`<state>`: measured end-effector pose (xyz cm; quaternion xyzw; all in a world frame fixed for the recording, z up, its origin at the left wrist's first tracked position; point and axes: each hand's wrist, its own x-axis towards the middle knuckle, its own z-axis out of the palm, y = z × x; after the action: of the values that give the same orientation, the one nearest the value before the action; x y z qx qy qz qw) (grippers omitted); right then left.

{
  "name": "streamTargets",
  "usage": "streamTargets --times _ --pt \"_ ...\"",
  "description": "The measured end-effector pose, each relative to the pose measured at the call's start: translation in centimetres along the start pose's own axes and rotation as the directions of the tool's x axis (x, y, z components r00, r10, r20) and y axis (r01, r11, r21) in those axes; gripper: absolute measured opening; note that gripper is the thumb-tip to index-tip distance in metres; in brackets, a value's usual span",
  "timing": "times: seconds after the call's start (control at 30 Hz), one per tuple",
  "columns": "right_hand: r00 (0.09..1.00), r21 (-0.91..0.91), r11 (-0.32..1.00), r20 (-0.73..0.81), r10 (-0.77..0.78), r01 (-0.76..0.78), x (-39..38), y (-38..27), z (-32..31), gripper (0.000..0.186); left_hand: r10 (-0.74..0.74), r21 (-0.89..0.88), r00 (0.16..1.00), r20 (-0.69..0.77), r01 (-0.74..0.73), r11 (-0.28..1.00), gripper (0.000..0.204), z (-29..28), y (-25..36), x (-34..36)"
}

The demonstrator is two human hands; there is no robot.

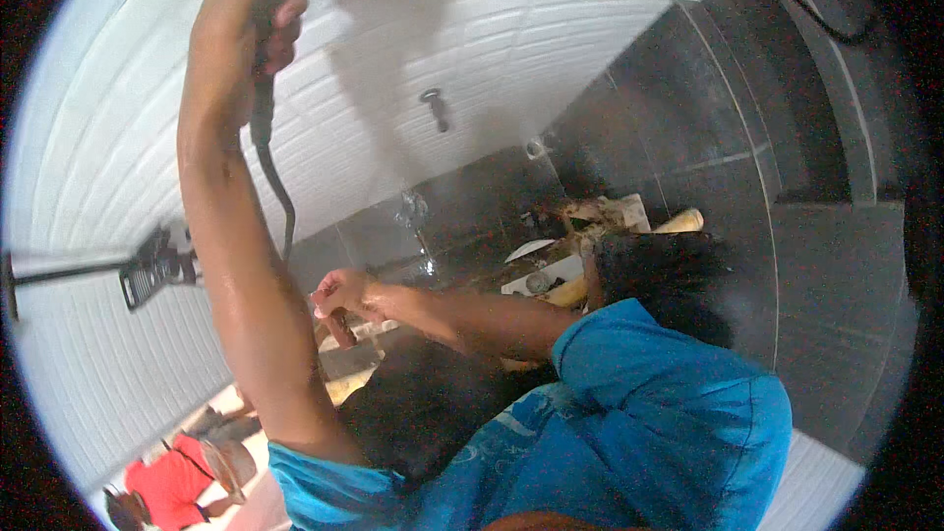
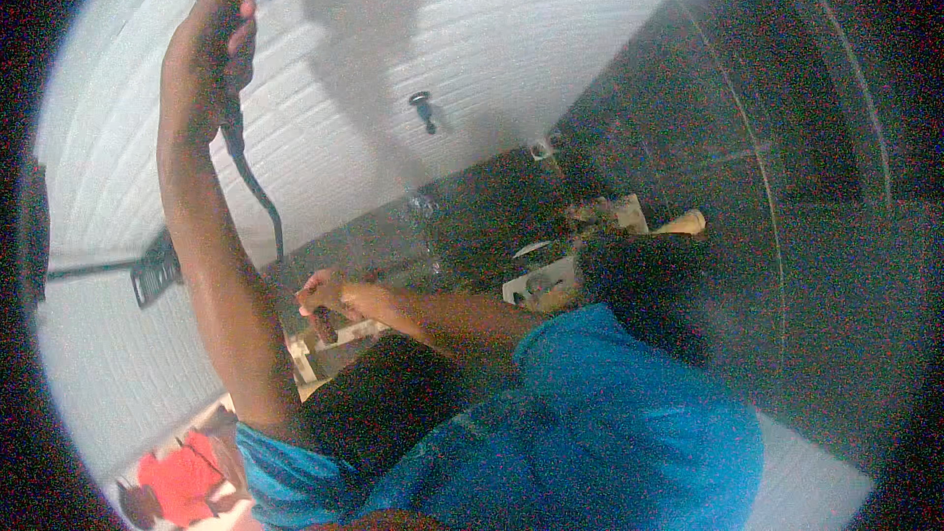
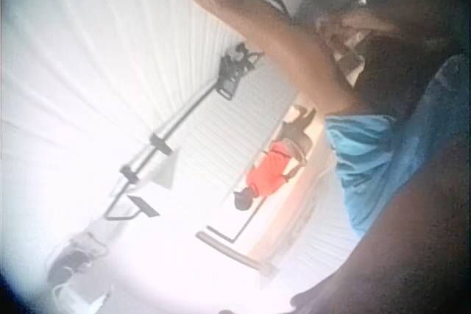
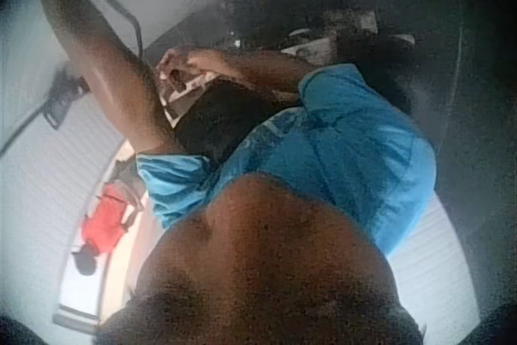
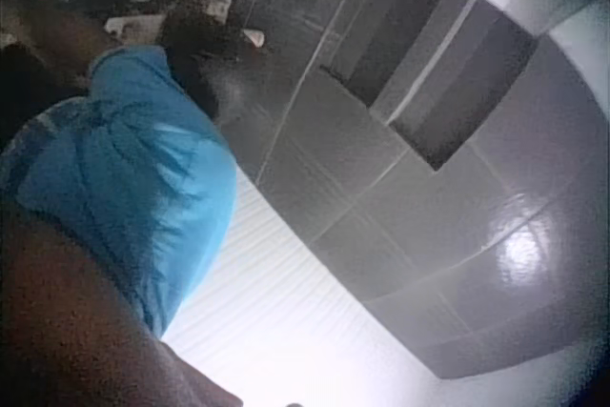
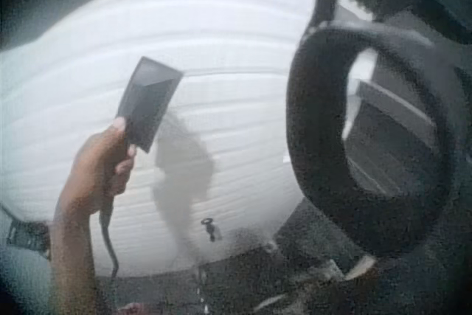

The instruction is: The person applies grout to the joints between white wall tiles using a grout float, then wipes the surface with a sponge. The person works on a vertical tiled wall in a bathroom, smoothing the grout and cleaning excess material.

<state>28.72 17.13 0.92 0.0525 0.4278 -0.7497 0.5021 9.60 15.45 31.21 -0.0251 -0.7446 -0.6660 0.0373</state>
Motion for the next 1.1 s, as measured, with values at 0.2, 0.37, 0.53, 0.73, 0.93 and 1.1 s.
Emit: streamTargets --times 0.2,0.37,0.53,0.73,0.93,1.1 --pt "0.946 0.290 0.919 -0.261 -0.191 0.266 -1.6 -6.5 -8.7 0.028 0.039 0.149 0.997 0.062 -0.048 0.988 0.046 4.9 0.8 2.3" --pt "0.208 -0.229 0.772 -0.882 -0.422 0.593 -5.4 -17.5 -17.2 0.024 -0.003 0.152 0.998 0.061 -0.006 0.988 0.046 10.3 2.2 3.8" --pt "-0.267 -0.568 0.466 -0.781 -0.564 0.678 -6.1 -30.3 -21.7 0.039 -0.083 0.158 0.997 0.001 0.081 0.984 0.046 13.0 2.8 4.4" --pt "-0.343 -0.822 0.252 -0.463 -0.817 0.510 -2.2 -36.5 -18.2 0.068 -0.162 0.241 0.987 0.018 0.153 0.958 0.050 16.1 2.1 6.2" --pt "-0.530 -0.760 0.130 -0.554 -0.642 0.636 -5.0 -37.5 -25.8 0.059 -0.211 0.239 0.962 0.173 0.167 0.957 0.047 18.8 0.4 6.4" --pt "-0.646 -0.980 0.087 -0.182 -0.741 0.177 -9.6 -38.8 -32.8 0.049 -0.157 0.303 0.970 0.185 0.096 0.948 0.046 21.3 0.1 9.0"
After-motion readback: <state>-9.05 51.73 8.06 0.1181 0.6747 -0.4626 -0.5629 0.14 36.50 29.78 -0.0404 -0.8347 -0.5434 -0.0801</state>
